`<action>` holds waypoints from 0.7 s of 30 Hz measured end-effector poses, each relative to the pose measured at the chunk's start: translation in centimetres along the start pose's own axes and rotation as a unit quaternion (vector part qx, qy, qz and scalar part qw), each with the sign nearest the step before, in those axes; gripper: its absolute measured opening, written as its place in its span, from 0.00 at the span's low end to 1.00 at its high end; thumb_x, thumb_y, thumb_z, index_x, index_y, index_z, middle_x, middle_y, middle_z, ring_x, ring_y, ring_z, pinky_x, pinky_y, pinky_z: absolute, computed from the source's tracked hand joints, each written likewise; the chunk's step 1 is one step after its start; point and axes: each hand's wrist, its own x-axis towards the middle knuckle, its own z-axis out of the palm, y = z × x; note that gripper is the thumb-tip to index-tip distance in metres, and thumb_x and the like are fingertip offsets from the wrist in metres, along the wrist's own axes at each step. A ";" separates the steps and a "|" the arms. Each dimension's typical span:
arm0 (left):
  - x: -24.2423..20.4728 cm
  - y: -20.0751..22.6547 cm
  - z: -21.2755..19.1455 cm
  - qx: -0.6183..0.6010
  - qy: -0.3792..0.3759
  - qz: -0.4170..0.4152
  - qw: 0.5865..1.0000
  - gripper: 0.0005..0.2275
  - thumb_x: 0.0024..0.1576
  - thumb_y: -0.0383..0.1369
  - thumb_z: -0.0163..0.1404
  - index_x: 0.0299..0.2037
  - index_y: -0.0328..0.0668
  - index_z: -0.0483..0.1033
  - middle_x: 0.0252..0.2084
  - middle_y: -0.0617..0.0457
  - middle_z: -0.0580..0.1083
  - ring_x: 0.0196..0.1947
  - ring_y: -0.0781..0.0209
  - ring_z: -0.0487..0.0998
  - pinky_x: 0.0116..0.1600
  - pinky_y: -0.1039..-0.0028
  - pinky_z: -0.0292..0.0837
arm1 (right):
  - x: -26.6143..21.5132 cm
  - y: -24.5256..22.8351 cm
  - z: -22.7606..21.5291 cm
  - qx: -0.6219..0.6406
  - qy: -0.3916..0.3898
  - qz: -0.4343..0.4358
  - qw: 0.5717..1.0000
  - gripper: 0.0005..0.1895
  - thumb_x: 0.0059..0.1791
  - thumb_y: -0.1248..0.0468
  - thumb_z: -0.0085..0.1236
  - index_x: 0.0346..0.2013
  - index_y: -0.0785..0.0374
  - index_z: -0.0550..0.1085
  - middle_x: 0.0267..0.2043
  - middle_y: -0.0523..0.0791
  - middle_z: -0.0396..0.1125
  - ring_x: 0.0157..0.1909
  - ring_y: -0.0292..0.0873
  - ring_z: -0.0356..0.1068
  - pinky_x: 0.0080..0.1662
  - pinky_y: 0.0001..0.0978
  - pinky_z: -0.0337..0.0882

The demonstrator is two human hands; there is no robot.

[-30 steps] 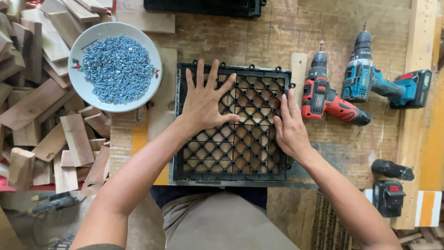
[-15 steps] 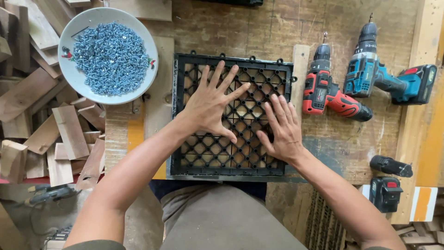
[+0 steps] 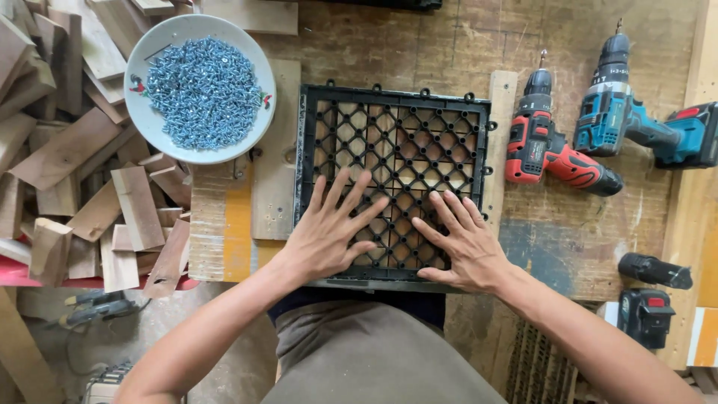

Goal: The person arranges small rectangular wooden pieces into a square frame on a workbench, creating a mosaic pattern. They then place a black plastic grid over the assembled wood pieces and press down to secure them.

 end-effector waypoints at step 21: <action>-0.2 0.2 -0.7 0.007 -0.030 0.045 0.999 0.55 0.40 0.83 0.27 0.79 0.69 0.42 0.79 0.37 0.41 0.74 0.17 0.36 0.72 0.33 0.35 | 0.9 -1.4 -1.6 0.022 -0.017 0.031 0.999 0.63 0.32 0.14 0.42 0.75 0.38 0.55 0.81 0.51 0.39 0.80 0.60 0.37 0.74 0.57 0.32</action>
